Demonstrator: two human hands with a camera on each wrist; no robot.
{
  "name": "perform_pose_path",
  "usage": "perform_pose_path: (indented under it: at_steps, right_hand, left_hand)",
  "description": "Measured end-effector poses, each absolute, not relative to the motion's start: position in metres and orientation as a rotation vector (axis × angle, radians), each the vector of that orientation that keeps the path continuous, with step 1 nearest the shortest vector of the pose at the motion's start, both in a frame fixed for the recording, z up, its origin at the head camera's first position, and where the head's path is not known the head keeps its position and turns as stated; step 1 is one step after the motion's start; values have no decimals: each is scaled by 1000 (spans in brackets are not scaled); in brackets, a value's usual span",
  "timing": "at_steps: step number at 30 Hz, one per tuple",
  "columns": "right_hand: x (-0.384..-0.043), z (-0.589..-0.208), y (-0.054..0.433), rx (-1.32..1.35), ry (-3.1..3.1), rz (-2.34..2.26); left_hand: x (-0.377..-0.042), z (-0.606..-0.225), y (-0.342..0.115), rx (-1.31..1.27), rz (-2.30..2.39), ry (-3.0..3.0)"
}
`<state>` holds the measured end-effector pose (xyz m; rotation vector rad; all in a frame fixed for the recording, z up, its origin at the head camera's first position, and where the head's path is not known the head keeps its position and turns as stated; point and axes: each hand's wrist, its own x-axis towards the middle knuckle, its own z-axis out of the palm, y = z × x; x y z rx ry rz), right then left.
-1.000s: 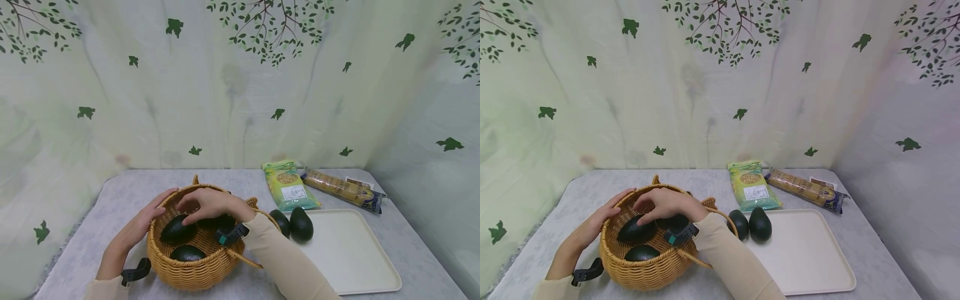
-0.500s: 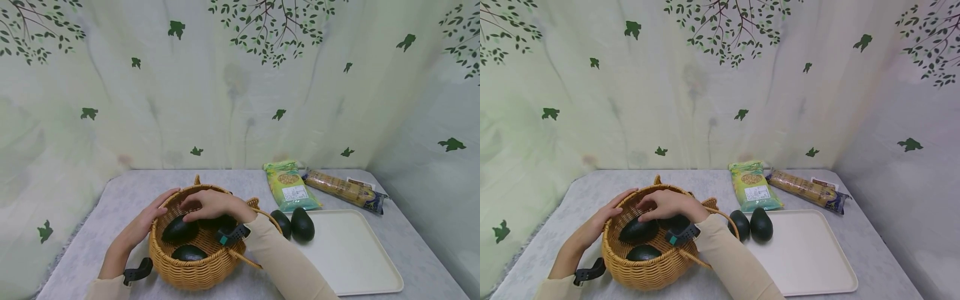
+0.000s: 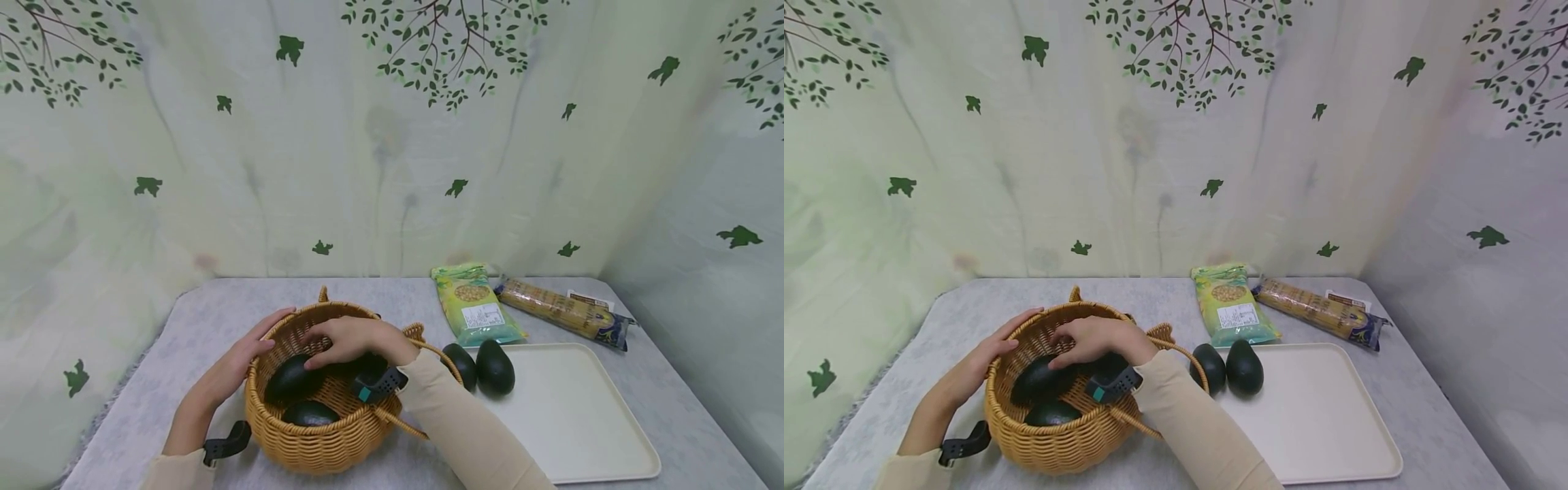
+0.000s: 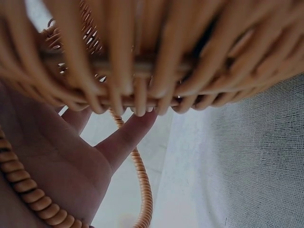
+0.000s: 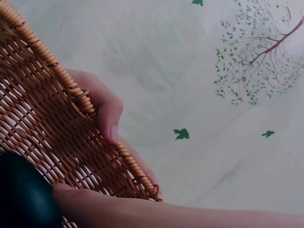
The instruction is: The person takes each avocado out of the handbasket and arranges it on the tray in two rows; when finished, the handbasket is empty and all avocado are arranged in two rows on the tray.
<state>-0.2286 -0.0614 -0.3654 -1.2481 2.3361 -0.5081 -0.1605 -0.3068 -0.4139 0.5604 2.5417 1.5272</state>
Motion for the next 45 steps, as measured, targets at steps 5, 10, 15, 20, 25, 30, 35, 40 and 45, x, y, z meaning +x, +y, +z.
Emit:
perform_pose_path:
  at_steps: [5, 10, 15, 20, 25, 30, 35, 40, 45]
  right_hand:
    - [-226, -363, -61, -1226, 2304, -457]
    - [-224, -364, -61, -1238, 2290, -415]
    - [-224, -364, -61, -1234, 2299, -408]
    - [-224, -365, -60, -1247, 2324, -368]
    - [-224, -366, -60, -1258, 2340, -338]
    - [-225, -368, -62, -1287, 2339, -341]
    - [-228, -369, -63, -1313, 2309, -374]
    - [-227, -369, -63, -1309, 2336, -339]
    - [-227, -369, -63, -1275, 2359, -284]
  left_hand:
    - [-160, -415, -307, 548, 1529, 2540]
    - [-161, -416, -306, 549, 1532, 2532]
    - [-161, -416, -306, 553, 1541, 2524]
    - [-161, -416, -306, 541, 1534, 2541]
    - [-161, -417, -307, 535, 1529, 2554]
    - [-161, -416, -307, 547, 1531, 2555]
    - [-161, -415, -307, 558, 1523, 2564]
    - [-161, -414, -307, 554, 1523, 2559]
    - [-161, -414, -307, 556, 1526, 2561]
